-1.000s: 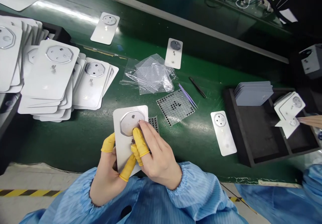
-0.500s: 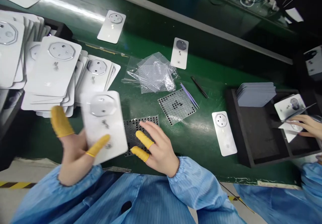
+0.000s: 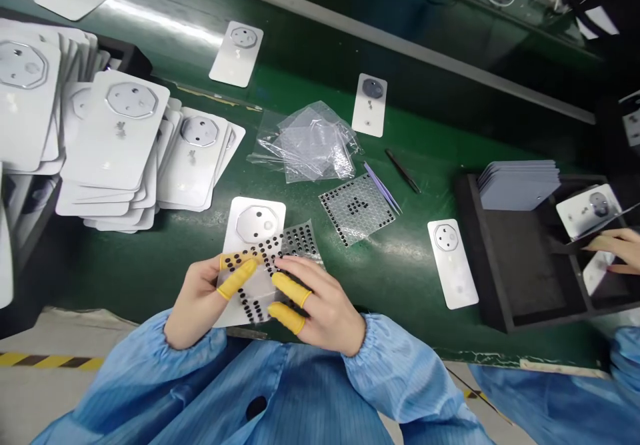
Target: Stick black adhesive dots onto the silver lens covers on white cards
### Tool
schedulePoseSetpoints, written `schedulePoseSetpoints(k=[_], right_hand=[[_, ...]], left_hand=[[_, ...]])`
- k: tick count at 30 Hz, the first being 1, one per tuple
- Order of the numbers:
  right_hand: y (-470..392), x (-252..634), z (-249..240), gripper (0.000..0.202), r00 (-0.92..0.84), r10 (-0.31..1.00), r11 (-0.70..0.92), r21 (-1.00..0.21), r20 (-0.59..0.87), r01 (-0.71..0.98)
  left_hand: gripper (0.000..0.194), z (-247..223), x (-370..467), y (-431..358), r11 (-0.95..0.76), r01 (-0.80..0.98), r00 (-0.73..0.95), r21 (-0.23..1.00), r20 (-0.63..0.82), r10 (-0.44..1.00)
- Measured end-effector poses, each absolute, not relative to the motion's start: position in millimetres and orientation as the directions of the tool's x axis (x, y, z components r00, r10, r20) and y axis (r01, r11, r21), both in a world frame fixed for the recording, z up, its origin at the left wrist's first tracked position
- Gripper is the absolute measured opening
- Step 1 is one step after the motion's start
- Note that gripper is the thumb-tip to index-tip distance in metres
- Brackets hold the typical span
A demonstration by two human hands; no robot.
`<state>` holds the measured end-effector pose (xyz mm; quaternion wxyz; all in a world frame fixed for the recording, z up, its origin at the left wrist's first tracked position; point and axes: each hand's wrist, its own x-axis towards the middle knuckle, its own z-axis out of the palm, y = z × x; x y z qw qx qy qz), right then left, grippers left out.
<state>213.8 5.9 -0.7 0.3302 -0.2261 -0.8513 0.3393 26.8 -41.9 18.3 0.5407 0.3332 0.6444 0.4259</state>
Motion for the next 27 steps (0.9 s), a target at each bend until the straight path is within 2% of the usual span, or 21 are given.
schedulePoseSetpoints(k=[2, 4, 9, 13, 14, 15, 17, 19, 21, 24, 25, 27], right_hand=[[10.6, 209.3, 5.7, 0.034, -0.602, 0.678, 0.631, -0.755, 0.422, 0.181], [17.0, 202.7, 10.8, 0.029, -0.559, 0.685, 0.661, -0.721, 0.467, 0.207], [27.2, 192.8, 10.5, 0.021, -0.702, 0.540, 0.784, -0.580, 0.464, 0.220], [25.0, 195.9, -4.9, 0.024, -0.722, 0.411, 0.896, -0.393, 0.557, 0.207], [24.3, 196.1, -9.1, 0.024, -0.717, 0.403, 0.901, -0.385, 0.568, 0.201], [24.0, 195.5, -13.0, 0.023, -0.710, 0.419, 0.891, -0.408, 0.567, 0.199], [24.4, 192.5, -19.1, 0.019, -0.685, 0.509, 0.821, -0.534, 0.521, 0.203], [26.2, 188.3, -22.8, 0.014, -0.624, 0.651, 0.673, -0.709, 0.432, 0.212], [28.3, 185.6, -24.9, 0.008, -0.529, 0.777, 0.510, -0.833, 0.341, 0.212], [31.1, 187.3, -25.6, 0.008, -0.436, 0.840, 0.448, -0.866, 0.323, 0.222], [31.9, 188.9, -24.6, 0.010, -0.435, 0.831, 0.475, -0.849, 0.347, 0.232], [33.8, 191.4, -19.8, 0.015, -0.450, 0.793, 0.553, -0.794, 0.410, 0.252]], left_hand=[[0.026, 17.8, 28.5, -42.2, 0.398, -0.016, -0.202, 0.917, -0.392, 0.897], [0.021, 17.8, 29.4, -43.6, 0.381, -0.002, -0.172, 0.925, -0.375, 0.911], [0.019, 17.6, 31.9, -43.1, 0.308, 0.076, -0.110, 0.948, -0.299, 0.948], [0.021, 12.3, 33.3, -43.0, 0.275, 0.164, -0.097, 0.947, -0.262, 0.960], [0.022, 10.1, 34.1, -43.6, 0.247, 0.214, -0.105, 0.945, -0.230, 0.968], [0.021, 7.6, 35.0, -44.1, 0.216, 0.270, -0.109, 0.938, -0.193, 0.975], [0.021, 2.9, 36.1, -44.8, 0.165, 0.368, -0.098, 0.915, -0.138, 0.986], [0.021, -0.3, 33.3, -44.4, 0.143, 0.416, -0.067, 0.898, -0.126, 0.990], [0.021, -0.5, 23.5, -44.0, 0.193, 0.414, -0.073, 0.890, -0.179, 0.981], [0.034, 5.6, -2.5, -48.8, 0.372, 0.349, -0.175, 0.860, -0.330, 0.928], [0.039, 8.8, -11.1, -52.5, 0.409, 0.335, -0.247, 0.849, -0.340, 0.908], [0.050, 15.5, -21.8, -61.0, 0.412, 0.310, -0.423, 0.857, -0.264, 0.867]])
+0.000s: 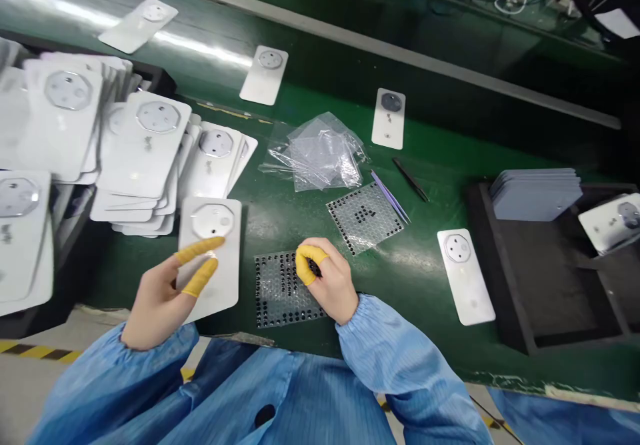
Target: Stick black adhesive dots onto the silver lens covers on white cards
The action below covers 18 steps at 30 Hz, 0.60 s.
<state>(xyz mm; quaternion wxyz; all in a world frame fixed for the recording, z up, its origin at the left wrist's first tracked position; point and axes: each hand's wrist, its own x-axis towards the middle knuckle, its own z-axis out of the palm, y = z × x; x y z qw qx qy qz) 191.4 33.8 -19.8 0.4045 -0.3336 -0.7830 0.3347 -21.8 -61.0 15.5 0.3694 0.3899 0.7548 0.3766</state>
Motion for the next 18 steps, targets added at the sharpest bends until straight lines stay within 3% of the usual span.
schedulePoseSetpoints(k=[2, 4, 7, 12, 18], right_hand=[[35.8, 191.1, -9.7, 0.023, -0.457, 0.745, 0.639, -0.717, 0.486, 0.279], [37.5, 187.8, 5.7, 0.028, -0.457, 0.671, 0.734, -0.610, 0.584, 0.298], [38.6, 182.1, 30.1, 0.025, -0.502, 0.547, 0.837, -0.456, 0.670, 0.303], [32.6, 185.3, 43.7, 0.026, -0.606, 0.471, 0.879, -0.280, 0.641, 0.386], [24.7, 191.9, 40.9, 0.027, -0.624, 0.475, 0.878, -0.294, 0.620, 0.377]], left_hand=[[0.071, 21.2, -19.4, -67.1, 0.347, 0.248, -0.532, 0.905, -0.172, 0.829], [0.086, 25.2, -4.9, -67.9, 0.274, 0.166, -0.498, 0.947, -0.160, 0.852], [0.077, 29.2, 26.1, -63.4, 0.168, 0.175, -0.338, 0.970, -0.101, 0.936], [0.069, 30.7, 56.0, -60.4, 0.077, 0.151, -0.215, 0.986, -0.043, 0.976], [0.066, 30.3, 59.6, -60.2, 0.037, 0.315, -0.231, 0.948, 0.039, 0.972]])
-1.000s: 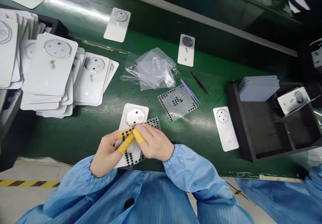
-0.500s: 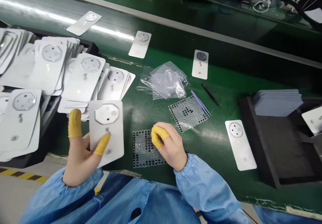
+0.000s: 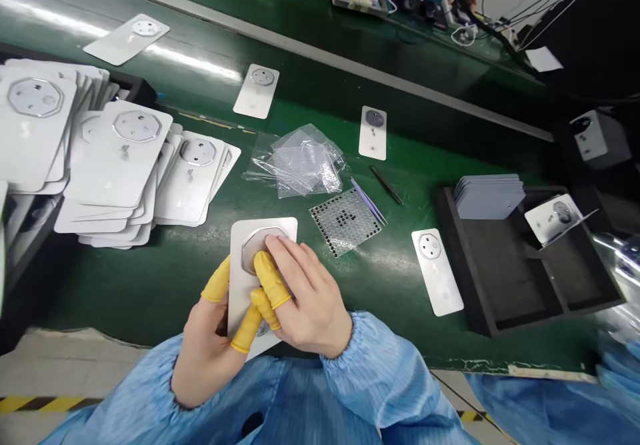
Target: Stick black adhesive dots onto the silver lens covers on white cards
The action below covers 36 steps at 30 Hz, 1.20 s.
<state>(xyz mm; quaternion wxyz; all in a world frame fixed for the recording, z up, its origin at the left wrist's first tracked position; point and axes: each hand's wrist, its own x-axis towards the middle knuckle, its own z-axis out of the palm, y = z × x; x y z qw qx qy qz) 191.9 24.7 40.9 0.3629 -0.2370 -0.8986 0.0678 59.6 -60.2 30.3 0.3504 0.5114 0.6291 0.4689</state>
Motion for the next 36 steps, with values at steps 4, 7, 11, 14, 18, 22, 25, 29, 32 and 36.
schedulePoseSetpoints(k=[4, 7, 11, 14, 18, 22, 25, 29, 32, 36], right_hand=[[26.3, 191.0, 41.0, 0.031, -0.610, 0.480, 0.877, -0.344, 0.631, 0.334], [25.7, 192.1, 37.5, 0.033, -0.603, 0.494, 0.869, -0.368, 0.627, 0.330], [23.1, 193.8, 32.8, 0.036, -0.599, 0.531, 0.847, -0.400, 0.600, 0.350], [23.2, 193.3, 34.2, 0.034, -0.595, 0.530, 0.848, -0.369, 0.604, 0.381], [24.9, 194.8, 36.6, 0.033, -0.610, 0.515, 0.857, -0.349, 0.602, 0.380], [24.1, 199.8, 34.4, 0.034, -0.599, 0.533, 0.846, -0.405, 0.598, 0.347], [23.5, 201.9, 33.7, 0.033, -0.592, 0.535, 0.844, -0.409, 0.603, 0.347], [24.7, 202.7, 34.5, 0.033, -0.617, 0.509, 0.861, -0.376, 0.601, 0.343], [25.5, 205.0, 34.5, 0.033, -0.636, 0.497, 0.868, -0.342, 0.590, 0.360], [26.0, 211.5, 35.2, 0.034, -0.633, 0.518, 0.854, -0.387, 0.575, 0.348]], left_hand=[[0.058, 33.2, 60.6, -58.0, 0.057, 0.426, -0.199, 0.903, 0.033, 0.979], [0.054, 33.7, 61.3, -57.0, 0.066, 0.431, -0.189, 0.900, 0.019, 0.982], [0.058, 31.5, 63.2, -57.8, 0.078, 0.382, -0.193, 0.921, -0.003, 0.981], [0.053, 30.6, 64.8, -58.1, 0.057, 0.378, -0.168, 0.924, 0.008, 0.986], [0.054, 31.3, 65.3, -57.9, 0.040, 0.358, -0.153, 0.933, 0.017, 0.988], [0.055, 33.2, 65.5, -56.9, 0.032, 0.347, -0.155, 0.937, 0.024, 0.988], [0.054, 33.9, 66.2, -55.2, -0.025, 0.399, -0.159, 0.917, 0.096, 0.983], [0.053, 32.0, 66.5, -54.4, -0.051, 0.425, -0.147, 0.904, 0.125, 0.981], [0.053, 29.9, 66.1, -55.5, -0.061, 0.443, -0.135, 0.894, 0.134, 0.982], [0.048, 29.0, 66.3, -59.3, -0.058, 0.425, -0.112, 0.903, 0.116, 0.987]])
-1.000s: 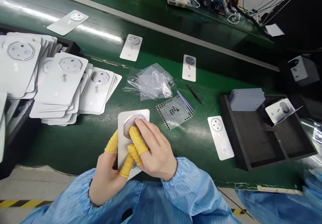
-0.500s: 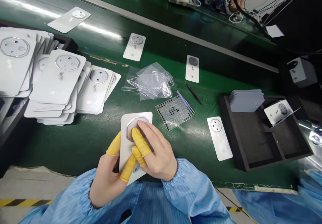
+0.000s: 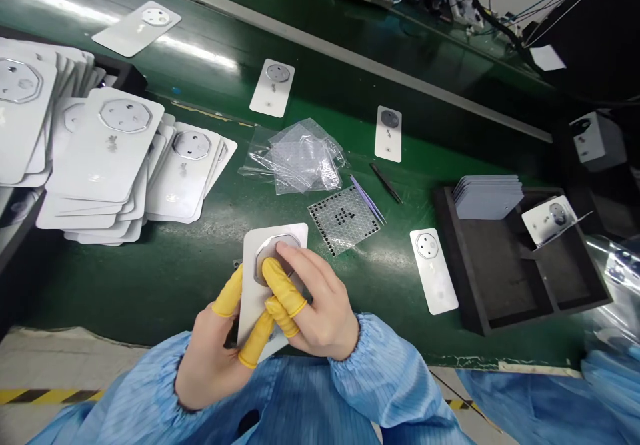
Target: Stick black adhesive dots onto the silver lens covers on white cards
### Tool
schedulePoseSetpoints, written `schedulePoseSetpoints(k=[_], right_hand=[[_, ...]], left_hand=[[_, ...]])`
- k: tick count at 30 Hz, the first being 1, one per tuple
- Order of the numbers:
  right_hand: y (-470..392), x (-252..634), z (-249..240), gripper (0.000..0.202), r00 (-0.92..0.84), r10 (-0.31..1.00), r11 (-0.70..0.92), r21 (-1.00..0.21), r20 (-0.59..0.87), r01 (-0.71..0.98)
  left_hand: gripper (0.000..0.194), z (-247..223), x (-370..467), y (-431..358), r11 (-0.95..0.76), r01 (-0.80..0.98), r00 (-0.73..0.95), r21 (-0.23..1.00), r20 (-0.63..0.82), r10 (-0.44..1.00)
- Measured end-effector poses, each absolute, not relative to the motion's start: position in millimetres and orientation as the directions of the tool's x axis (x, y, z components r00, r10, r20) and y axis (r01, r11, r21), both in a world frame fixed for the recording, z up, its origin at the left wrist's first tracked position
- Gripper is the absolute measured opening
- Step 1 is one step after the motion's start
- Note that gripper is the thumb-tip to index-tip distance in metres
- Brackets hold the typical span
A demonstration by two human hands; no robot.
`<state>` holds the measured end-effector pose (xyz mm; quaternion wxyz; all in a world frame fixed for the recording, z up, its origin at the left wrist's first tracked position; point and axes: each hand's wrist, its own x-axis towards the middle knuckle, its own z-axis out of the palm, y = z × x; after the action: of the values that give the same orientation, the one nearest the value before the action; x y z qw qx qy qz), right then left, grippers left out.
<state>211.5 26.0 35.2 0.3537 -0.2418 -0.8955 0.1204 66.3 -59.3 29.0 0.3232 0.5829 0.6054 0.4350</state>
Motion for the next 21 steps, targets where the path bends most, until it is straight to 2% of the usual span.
schedulePoseSetpoints(k=[6, 14, 18, 21], right_hand=[[27.2, 214.8, 38.0, 0.037, -0.607, 0.519, 0.853, -0.407, 0.602, 0.326], [27.1, 215.9, 38.2, 0.041, -0.601, 0.536, 0.840, -0.447, 0.592, 0.309], [26.9, 214.5, 40.2, 0.037, -0.612, 0.521, 0.851, -0.414, 0.595, 0.322], [24.6, 210.8, 41.1, 0.034, -0.620, 0.498, 0.867, -0.325, 0.607, 0.379]], left_hand=[[0.061, 26.2, 68.8, -65.7, 0.049, 0.270, -0.141, 0.962, -0.011, 0.990], [0.075, 28.6, 70.1, -59.9, -0.009, 0.057, -0.085, 0.998, 0.014, 0.996], [0.069, 29.8, 71.9, -59.0, -0.028, 0.097, -0.084, 0.995, 0.036, 0.996], [0.066, 28.8, 73.3, -60.2, -0.017, 0.216, -0.117, 0.976, 0.043, 0.992]])
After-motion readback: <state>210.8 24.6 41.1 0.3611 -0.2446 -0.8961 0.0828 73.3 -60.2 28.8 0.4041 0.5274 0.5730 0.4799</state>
